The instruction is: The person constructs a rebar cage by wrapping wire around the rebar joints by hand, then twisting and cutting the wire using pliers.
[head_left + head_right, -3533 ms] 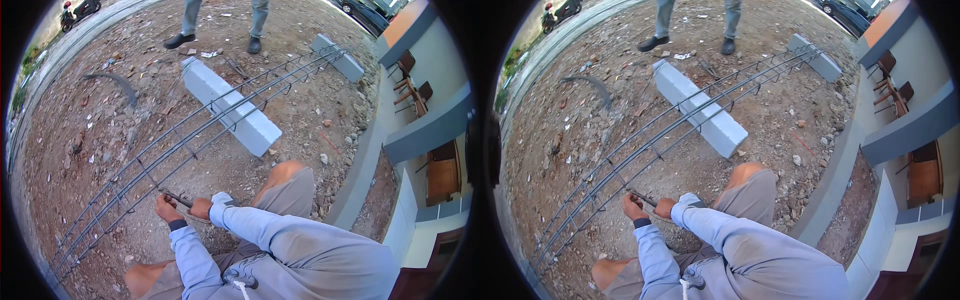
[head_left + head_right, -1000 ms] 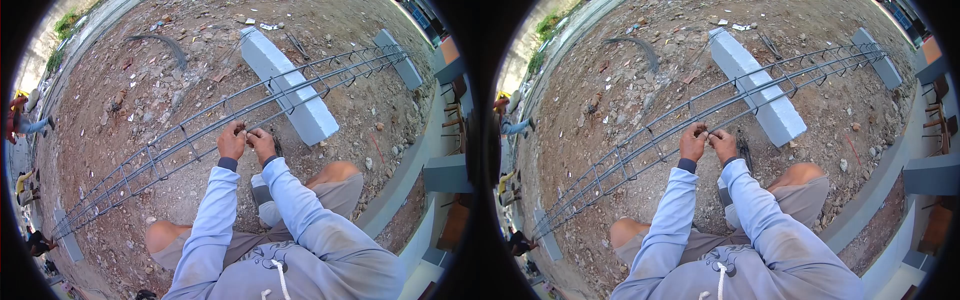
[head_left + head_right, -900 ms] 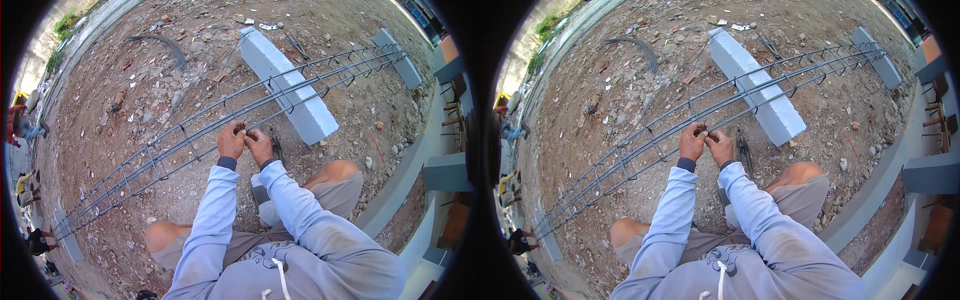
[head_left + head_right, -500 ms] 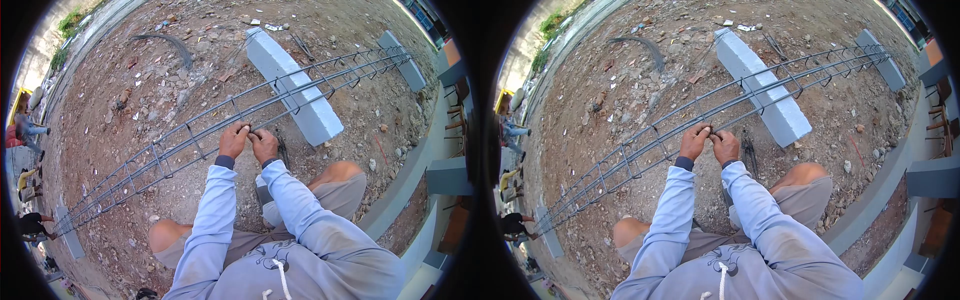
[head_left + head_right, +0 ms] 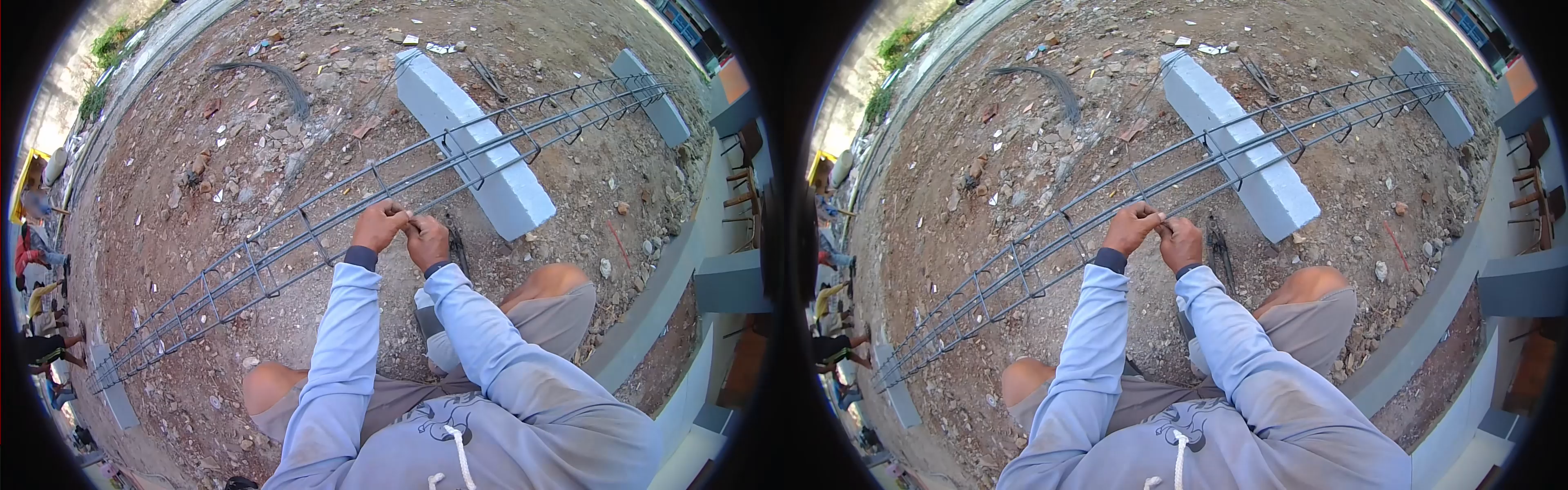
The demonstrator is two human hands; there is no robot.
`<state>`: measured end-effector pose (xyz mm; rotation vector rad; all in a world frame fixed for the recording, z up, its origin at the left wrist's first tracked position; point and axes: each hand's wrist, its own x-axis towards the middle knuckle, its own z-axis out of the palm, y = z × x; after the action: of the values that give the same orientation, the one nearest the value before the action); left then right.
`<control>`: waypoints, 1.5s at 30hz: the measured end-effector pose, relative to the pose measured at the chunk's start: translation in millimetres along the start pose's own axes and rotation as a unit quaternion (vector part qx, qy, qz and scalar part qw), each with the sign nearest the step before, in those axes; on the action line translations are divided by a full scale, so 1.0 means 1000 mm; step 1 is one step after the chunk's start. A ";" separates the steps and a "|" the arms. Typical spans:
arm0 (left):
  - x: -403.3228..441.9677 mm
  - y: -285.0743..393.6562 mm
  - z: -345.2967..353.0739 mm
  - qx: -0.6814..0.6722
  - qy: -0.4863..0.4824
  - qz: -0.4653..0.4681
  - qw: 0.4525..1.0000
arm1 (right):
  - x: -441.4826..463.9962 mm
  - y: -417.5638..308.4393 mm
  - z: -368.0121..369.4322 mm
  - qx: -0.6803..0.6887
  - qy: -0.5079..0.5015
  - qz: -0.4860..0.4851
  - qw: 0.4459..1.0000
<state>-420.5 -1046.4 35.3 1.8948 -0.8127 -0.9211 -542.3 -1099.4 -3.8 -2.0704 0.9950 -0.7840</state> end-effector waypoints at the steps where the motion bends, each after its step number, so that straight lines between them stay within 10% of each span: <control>1: 0.001 -0.001 -0.001 0.013 -0.011 0.005 1.000 | 0.000 0.001 0.000 -0.004 0.002 -0.008 1.000; 16: -0.005 -0.008 -0.015 0.177 -0.071 0.015 0.982 | 0.008 0.004 -0.007 -0.066 -0.063 -0.060 0.994; 23: -0.006 -0.010 -0.014 0.257 -0.043 0.126 0.957 | 0.022 -0.011 -0.015 -0.085 -0.168 0.070 0.980; 30: -0.010 -0.007 0.009 0.382 0.068 0.048 0.920 | 0.038 -0.030 -0.027 -0.097 -0.229 0.202 0.947; 34: -0.006 -0.006 0.009 0.325 0.067 0.017 0.943 | 0.032 -0.015 -0.012 -0.066 -0.214 0.212 0.951; 38: 0.018 -0.032 -0.005 -0.035 -0.069 -0.017 0.997 | 0.023 -0.011 -0.016 0.122 -0.210 0.282 0.928; 45: 0.013 -0.014 -0.008 -0.071 -0.027 -0.098 0.992 | 0.022 -0.007 -0.017 0.280 -0.214 0.344 0.870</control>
<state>-404.4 -1047.6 22.7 1.8547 -0.5835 -1.1240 -540.4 -1120.2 16.2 -1.1733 0.9962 -0.1769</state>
